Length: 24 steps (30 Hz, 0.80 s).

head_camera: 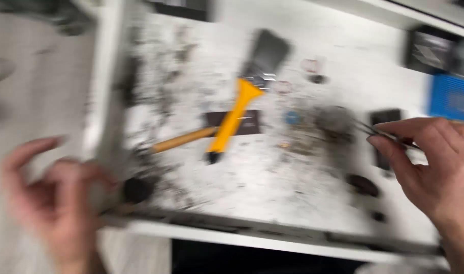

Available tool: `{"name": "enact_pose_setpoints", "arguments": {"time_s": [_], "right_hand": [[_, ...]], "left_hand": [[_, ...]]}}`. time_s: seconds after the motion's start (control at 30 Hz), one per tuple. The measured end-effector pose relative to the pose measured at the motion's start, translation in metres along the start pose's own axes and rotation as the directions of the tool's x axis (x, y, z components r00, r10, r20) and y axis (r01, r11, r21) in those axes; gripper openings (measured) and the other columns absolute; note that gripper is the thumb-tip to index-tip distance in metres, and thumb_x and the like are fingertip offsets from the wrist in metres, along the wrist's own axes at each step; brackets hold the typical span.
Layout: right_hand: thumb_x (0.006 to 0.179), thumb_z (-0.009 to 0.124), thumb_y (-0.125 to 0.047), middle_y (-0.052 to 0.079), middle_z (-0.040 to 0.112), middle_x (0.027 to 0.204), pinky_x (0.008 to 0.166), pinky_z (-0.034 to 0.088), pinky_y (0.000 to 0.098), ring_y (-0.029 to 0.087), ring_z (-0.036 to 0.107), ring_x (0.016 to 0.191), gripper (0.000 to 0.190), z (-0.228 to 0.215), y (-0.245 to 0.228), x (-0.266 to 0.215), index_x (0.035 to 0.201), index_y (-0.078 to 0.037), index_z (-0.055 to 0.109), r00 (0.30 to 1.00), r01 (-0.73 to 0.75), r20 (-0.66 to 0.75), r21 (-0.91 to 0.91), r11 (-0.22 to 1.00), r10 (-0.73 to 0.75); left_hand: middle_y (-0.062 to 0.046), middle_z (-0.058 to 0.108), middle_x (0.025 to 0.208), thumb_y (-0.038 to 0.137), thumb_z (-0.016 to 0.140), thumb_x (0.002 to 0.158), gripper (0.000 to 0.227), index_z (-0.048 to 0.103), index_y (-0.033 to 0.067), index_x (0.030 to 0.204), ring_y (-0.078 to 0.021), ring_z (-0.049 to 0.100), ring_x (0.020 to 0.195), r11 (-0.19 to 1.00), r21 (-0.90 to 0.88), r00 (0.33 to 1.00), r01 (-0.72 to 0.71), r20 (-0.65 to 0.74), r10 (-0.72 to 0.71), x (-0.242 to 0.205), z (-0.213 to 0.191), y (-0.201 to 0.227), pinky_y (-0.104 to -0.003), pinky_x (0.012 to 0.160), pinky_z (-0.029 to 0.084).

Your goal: The person cleans a cluttered white drawer by picking up small hardware items like screws and washers and placing them into a container. They then use a paintbrush to sweep dust and debris from the drawer's surface and corners.

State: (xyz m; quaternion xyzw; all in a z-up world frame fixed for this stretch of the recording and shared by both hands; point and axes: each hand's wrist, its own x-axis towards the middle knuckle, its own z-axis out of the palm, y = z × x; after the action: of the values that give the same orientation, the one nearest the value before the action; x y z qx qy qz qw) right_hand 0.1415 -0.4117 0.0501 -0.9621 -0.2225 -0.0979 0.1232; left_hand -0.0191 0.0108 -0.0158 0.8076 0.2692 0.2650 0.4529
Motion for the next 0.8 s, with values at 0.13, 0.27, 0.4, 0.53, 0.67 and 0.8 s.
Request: {"name": "enact_pose_setpoints", "arguments": {"time_s": [0.13, 0.27, 0.4, 0.53, 0.67, 0.8], "right_hand": [[0.094, 0.086, -0.018, 0.004, 0.074, 0.108, 0.092, 0.041, 0.0392, 0.019, 0.064, 0.094, 0.022, 0.046, -0.072, 0.085, 0.11, -0.01, 0.074, 0.739, 0.673, -0.042, 0.068, 0.736, -0.672], [0.087, 0.084, -0.004, 0.003, 0.072, 0.112, 0.08, 0.039, 0.0342, 0.021, 0.062, 0.093, 0.039, 0.078, -0.124, 0.131, 0.121, -0.019, 0.071, 0.488, 0.872, -0.055, 0.006, 0.489, -0.871], [0.079, 0.081, -0.012, 0.0, 0.07, 0.121, 0.084, 0.043, 0.0346, 0.018, 0.06, 0.097, 0.05, 0.103, -0.148, 0.152, 0.124, -0.027, 0.068, 0.48, 0.874, 0.103, 0.023, 0.485, -0.871], [0.07, 0.082, -0.019, 0.002, 0.066, 0.128, 0.083, 0.046, 0.0367, 0.021, 0.061, 0.1, 0.059, 0.115, -0.16, 0.158, 0.126, -0.026, 0.064, 0.484, 0.865, 0.315, -0.032, 0.5, -0.816], [0.064, 0.084, -0.017, 0.005, 0.065, 0.129, 0.082, 0.047, 0.0361, 0.021, 0.061, 0.101, 0.068, 0.119, -0.168, 0.161, 0.129, -0.024, 0.062, 0.463, 0.876, 0.332, -0.028, 0.482, -0.822], [0.063, 0.085, -0.021, 0.005, 0.065, 0.129, 0.083, 0.047, 0.0377, 0.022, 0.061, 0.102, 0.069, 0.121, -0.173, 0.158, 0.128, -0.022, 0.063, 0.468, 0.868, 0.331, 0.004, 0.497, -0.82]], "left_hand": [[-0.009, 0.057, 0.065, 0.019, 0.053, 0.1, 0.035, 0.04, 0.0015, 0.127, -0.0157, 0.06, 0.058, 0.944, -0.331, 0.994, 0.02, 0.11, 0.017, 0.014, -0.003, 0.038, -0.024, 0.066, 0.051], [-0.007, 0.059, 0.066, 0.019, 0.056, 0.099, 0.033, 0.042, 0.0036, 0.125, -0.0138, 0.061, 0.058, 0.883, -0.466, 0.991, 0.06, 0.137, 0.005, 0.014, -0.002, 0.037, -0.023, 0.061, 0.052], [-0.008, 0.063, 0.067, 0.019, 0.056, 0.099, 0.034, 0.042, 0.0031, 0.125, -0.0135, 0.062, 0.059, 0.882, -0.467, 0.99, 0.07, 0.141, -0.004, 0.017, -0.004, 0.038, -0.023, 0.059, 0.052], [-0.008, 0.063, 0.069, 0.016, 0.056, 0.099, 0.033, 0.042, 0.0027, 0.125, -0.0144, 0.063, 0.061, 0.878, -0.47, 0.982, 0.092, 0.19, -0.001, 0.016, -0.006, 0.038, -0.023, 0.058, 0.054], [-0.008, 0.062, 0.069, 0.015, 0.056, 0.098, 0.034, 0.042, 0.0019, 0.126, -0.0142, 0.063, 0.062, 0.864, -0.492, 0.98, 0.107, 0.2, -0.008, 0.017, -0.007, 0.037, -0.023, 0.059, 0.054], [-0.008, 0.062, 0.068, 0.014, 0.056, 0.098, 0.033, 0.041, 0.0018, 0.125, -0.0146, 0.063, 0.061, 0.854, -0.509, 0.981, 0.105, 0.192, -0.007, 0.017, -0.007, 0.035, -0.023, 0.058, 0.054]]}}
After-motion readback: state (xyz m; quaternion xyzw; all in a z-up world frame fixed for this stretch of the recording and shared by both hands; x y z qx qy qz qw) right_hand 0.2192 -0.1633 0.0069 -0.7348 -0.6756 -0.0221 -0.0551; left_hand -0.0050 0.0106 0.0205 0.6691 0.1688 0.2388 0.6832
